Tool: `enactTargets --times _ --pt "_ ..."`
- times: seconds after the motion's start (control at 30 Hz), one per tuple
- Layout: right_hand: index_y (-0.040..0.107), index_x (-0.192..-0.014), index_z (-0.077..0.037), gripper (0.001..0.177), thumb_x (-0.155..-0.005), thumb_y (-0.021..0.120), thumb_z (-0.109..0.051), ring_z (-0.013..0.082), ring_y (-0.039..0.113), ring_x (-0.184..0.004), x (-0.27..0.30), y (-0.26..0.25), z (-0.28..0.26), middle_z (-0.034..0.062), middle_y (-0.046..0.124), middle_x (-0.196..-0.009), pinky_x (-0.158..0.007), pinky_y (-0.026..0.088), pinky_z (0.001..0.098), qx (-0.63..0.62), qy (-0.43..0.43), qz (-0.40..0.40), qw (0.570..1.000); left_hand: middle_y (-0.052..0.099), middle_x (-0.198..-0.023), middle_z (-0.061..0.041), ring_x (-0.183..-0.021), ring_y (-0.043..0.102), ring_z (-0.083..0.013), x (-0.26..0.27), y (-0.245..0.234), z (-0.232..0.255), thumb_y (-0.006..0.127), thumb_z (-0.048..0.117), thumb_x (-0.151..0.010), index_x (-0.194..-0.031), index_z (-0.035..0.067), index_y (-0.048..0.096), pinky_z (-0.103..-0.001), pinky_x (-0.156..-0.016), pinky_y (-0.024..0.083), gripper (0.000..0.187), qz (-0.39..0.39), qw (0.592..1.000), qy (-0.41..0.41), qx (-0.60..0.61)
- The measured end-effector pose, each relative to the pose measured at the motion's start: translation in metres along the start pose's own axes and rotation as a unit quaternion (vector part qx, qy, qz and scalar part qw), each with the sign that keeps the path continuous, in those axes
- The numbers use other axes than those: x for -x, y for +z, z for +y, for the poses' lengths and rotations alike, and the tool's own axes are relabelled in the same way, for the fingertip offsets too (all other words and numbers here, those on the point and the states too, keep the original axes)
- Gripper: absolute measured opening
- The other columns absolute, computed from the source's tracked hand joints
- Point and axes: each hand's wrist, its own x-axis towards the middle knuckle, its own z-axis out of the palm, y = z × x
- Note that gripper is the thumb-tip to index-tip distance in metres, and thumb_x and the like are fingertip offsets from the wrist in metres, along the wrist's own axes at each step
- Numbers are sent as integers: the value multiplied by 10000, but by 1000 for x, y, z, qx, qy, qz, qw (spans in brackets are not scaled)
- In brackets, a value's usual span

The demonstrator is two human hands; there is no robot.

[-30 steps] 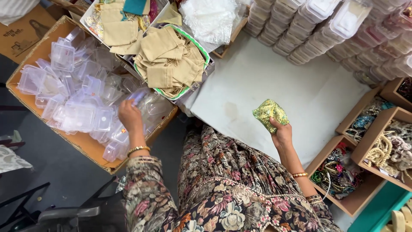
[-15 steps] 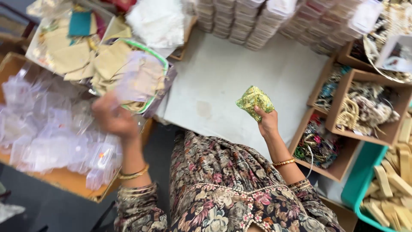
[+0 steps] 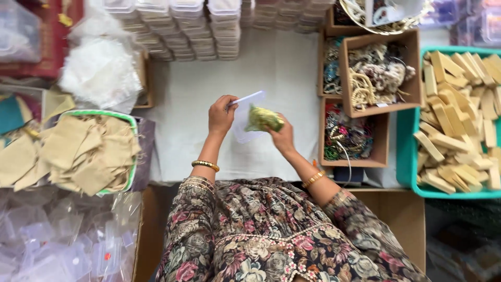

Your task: The person handles a beaded bracelet, placing it into a clear plastic bag and then into a small patterned pouch. They then place the pouch into a clear plastic container and stack it with other containers. The person repeats the process with another bracelet, placing it into a plastic bag and then into a plastic container.

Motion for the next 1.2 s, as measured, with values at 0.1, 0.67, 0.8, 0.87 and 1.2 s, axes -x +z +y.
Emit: enactTargets --times 0.1,0.67,0.8,0.87,1.2 --pt "649 -1184 -11 403 -822 821 -52 219 696 -978 -10 17 19 115 729 -1076 -879 558 338 71 -13 -6 997 720 -1023 -59 -901 697 -274 -1 15 -21 728 23 -875 -1048 100 708 -385 -773 552 191 -26 1000 -5 -6" --pt "531 -1299 -83 619 -765 844 -85 296 698 -1052 -26 47 47 162 720 -1124 -896 559 405 138 141 -143 970 541 -1402 -110 -1325 459 -328 73 23 -20 842 194 -671 -1463 114 462 -503 -1128 319 882 -141 952 98 -254" --pt "483 -1346 -78 665 -784 836 -130 395 674 -1095 -26 50 39 218 698 -1136 -939 548 459 237 157 -164 945 544 -1390 -121 -1297 491 -294 90 44 -54 727 156 -840 -1526 62 456 -462 -1182 339 743 -180 922 120 -321" --pt "473 -1368 -76 684 -774 810 -99 420 646 -1101 -20 45 3 227 664 -1175 -933 535 479 251 128 -152 948 544 -1388 -125 -1302 492 -291 91 46 -55 676 130 -872 -1525 45 460 -453 -1189 343 693 -173 916 130 -339" --pt "592 -1326 -56 497 -841 639 42 380 602 -1204 9 29 38 168 588 -1360 -988 534 444 342 -145 -130 919 519 -1379 -105 -1279 460 -279 84 50 -38 589 69 -858 -1450 13 482 -507 -1120 328 604 -235 903 76 -351"
